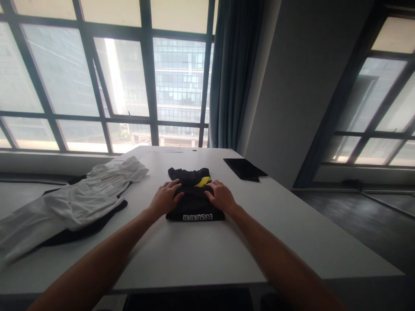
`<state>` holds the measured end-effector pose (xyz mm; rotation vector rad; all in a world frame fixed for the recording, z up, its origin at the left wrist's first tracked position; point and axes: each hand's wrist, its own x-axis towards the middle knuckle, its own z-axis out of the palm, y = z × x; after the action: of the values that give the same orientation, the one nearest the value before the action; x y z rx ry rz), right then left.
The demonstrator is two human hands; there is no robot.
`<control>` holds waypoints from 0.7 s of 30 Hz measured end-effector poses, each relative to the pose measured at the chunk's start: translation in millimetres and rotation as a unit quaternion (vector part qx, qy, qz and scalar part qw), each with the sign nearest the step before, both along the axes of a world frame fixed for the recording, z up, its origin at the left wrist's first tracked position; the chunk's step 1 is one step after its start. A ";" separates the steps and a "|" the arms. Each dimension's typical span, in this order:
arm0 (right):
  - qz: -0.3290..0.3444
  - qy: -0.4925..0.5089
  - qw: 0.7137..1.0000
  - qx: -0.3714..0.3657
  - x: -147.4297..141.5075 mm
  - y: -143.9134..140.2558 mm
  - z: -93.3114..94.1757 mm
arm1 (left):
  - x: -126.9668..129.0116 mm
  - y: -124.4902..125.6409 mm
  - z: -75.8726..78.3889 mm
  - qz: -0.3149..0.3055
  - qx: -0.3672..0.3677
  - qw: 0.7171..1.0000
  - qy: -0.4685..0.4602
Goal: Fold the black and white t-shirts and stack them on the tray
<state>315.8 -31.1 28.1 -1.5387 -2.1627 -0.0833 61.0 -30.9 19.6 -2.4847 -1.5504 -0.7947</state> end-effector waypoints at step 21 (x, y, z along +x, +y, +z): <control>-0.082 -0.050 0.975 -0.199 0.0 25.9 -30.5 | -2.4 21.6 -28.3 0.165 -0.166 0.972 0.013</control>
<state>315.8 -5.2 -2.4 -1.9711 -2.2211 0.2392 58.6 -9.3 -8.7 -2.3203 -2.1634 -0.4820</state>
